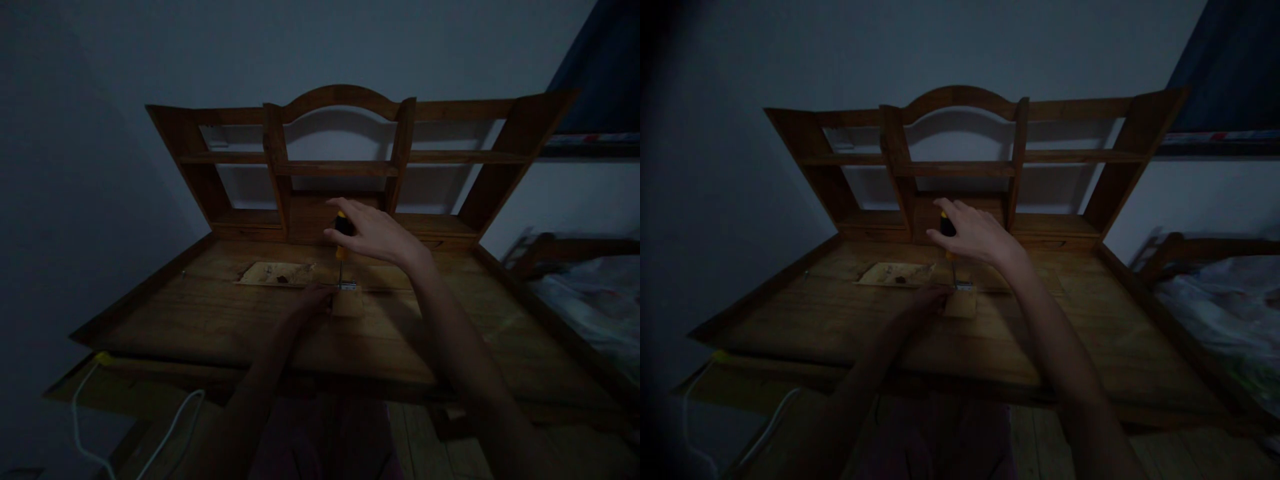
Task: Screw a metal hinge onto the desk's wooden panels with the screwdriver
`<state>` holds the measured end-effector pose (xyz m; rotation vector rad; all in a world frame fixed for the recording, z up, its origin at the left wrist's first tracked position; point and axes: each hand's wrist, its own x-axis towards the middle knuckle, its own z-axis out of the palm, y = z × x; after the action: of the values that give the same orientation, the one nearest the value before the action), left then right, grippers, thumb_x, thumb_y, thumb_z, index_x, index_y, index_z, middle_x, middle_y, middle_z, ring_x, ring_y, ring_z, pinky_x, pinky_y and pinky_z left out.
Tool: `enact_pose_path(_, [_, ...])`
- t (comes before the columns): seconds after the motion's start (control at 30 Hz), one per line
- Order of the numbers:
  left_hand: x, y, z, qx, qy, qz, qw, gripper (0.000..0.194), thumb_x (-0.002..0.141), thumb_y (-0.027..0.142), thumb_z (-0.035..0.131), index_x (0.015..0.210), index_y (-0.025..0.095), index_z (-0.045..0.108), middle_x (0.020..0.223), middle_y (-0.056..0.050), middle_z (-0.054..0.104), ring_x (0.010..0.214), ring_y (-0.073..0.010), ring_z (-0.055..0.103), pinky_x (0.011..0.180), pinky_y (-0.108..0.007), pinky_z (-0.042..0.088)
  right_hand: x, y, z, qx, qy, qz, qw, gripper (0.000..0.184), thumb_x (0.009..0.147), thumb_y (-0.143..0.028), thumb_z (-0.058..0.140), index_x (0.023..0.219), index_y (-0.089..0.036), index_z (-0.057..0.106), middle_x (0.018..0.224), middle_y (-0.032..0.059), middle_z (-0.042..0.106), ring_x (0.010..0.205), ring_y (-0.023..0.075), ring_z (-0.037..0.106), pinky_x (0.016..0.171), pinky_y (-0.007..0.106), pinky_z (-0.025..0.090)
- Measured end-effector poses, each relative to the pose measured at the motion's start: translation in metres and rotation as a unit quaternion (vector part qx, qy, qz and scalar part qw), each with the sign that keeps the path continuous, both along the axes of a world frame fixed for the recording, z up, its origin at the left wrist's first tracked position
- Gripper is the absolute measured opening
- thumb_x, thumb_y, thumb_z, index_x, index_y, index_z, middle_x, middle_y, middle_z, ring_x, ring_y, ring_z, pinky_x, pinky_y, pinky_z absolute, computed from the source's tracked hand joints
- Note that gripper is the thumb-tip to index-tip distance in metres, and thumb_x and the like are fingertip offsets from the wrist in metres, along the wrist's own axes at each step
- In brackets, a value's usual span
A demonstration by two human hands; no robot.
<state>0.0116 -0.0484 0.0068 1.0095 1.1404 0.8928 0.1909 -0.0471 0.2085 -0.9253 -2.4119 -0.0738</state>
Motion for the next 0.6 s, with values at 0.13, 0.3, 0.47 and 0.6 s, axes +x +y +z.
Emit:
enact_pose_path(0.13, [0.0,-0.001,0.001,-0.007,-0.004,-0.005,1.0,0.029,0.073,0.037,0.074,0.083,0.011,0.068,0.071,-0.004,0.065,0.056,-0.0116,0.058,0.051,-0.022,0.046,-0.001,0.002,-0.001,0.002,-0.01,0.024,1.0,0.055,0.092,-0.029,0.048,0.145,-0.021,0.038,0.136,0.0107,0.056,0.12,0.0284,0.056,0.099,0.044,0.043])
enact_pose_path(0.3, [0.002,-0.002,0.005,-0.013,0.009,0.014,1.0,0.024,0.072,0.034,0.073,0.08,0.012,0.067,0.066,-0.001,0.062,0.053,-0.0102,0.055,0.05,-0.021,0.045,-0.002,0.002,-0.001,0.0,0.008,0.025,1.0,0.046,0.097,-0.043,0.043,0.137,-0.019,0.048,0.125,0.0117,0.064,0.115,0.0283,0.059,0.099,0.042,0.043])
enact_pose_path(0.47, [0.003,-0.006,0.013,-0.003,0.007,0.002,1.0,0.023,0.073,0.034,0.073,0.076,0.012,0.066,0.062,0.0,0.058,0.051,-0.0099,0.053,0.047,-0.021,0.042,0.0,0.003,-0.001,-0.013,0.007,0.047,0.999,0.056,0.093,-0.031,0.047,0.147,-0.021,0.037,0.141,0.0105,0.052,0.125,0.0276,0.053,0.103,0.043,0.041])
enact_pose_path(0.6, [0.003,-0.008,0.016,-0.005,0.0,-0.005,1.0,0.024,0.073,0.034,0.073,0.073,0.012,0.065,0.057,0.002,0.054,0.047,-0.0083,0.048,0.045,-0.02,0.04,-0.001,0.002,-0.002,-0.006,0.009,0.047,0.999,0.047,0.097,-0.032,0.043,0.142,-0.021,0.042,0.134,0.0105,0.058,0.121,0.0271,0.056,0.102,0.044,0.042])
